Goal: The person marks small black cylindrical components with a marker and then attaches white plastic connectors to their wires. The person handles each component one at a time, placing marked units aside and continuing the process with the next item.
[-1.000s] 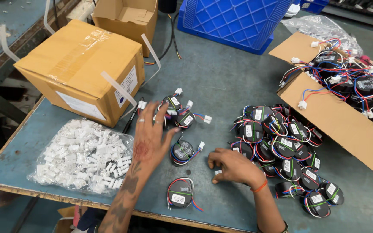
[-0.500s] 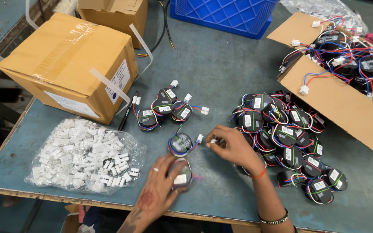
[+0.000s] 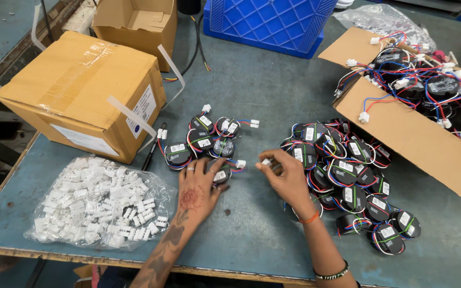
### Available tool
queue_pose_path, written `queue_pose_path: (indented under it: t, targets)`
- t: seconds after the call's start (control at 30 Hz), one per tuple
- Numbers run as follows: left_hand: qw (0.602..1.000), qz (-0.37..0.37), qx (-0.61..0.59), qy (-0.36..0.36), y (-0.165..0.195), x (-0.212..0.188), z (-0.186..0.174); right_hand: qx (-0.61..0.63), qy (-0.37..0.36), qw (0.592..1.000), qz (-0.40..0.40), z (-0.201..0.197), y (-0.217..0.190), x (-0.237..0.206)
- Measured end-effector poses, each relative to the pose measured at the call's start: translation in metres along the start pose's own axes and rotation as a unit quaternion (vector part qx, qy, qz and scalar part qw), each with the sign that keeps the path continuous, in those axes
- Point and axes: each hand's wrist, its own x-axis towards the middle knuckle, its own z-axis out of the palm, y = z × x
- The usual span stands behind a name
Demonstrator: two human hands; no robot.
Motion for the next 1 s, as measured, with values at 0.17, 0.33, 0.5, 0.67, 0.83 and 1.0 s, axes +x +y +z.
queue_pose_path:
  t: [0.17,0.33,0.5,0.67,0.83,1.0]
  targets:
    - [0.999,0.006,0.029,0.042,0.029,-0.012,0.005,0.165,-0.015,0.980,0.112,0.010,0.019,0.000]
    - [0.994,0.058,-0.016,0.093,0.032,0.001,0.035,0.344,-0.045,0.929,0.128,0.011,0.031,0.001]
    - [0.986,0.093,-0.053,0.127,0.011,0.009,0.062,0.277,-0.084,0.955,0.061,0.014,0.031,-0.001]
    - [0.981,0.147,-0.081,0.101,-0.003,0.003,0.059,0.199,-0.118,0.972,0.039,0.027,0.030,-0.008]
    - [0.973,0.076,-0.209,0.065,-0.008,-0.009,0.035,0.266,-0.165,0.945,0.091,0.033,0.043,-0.005]
    - [0.946,-0.027,-0.309,0.093,-0.002,-0.011,0.029,0.323,-0.185,0.915,0.157,0.040,0.064,-0.005]
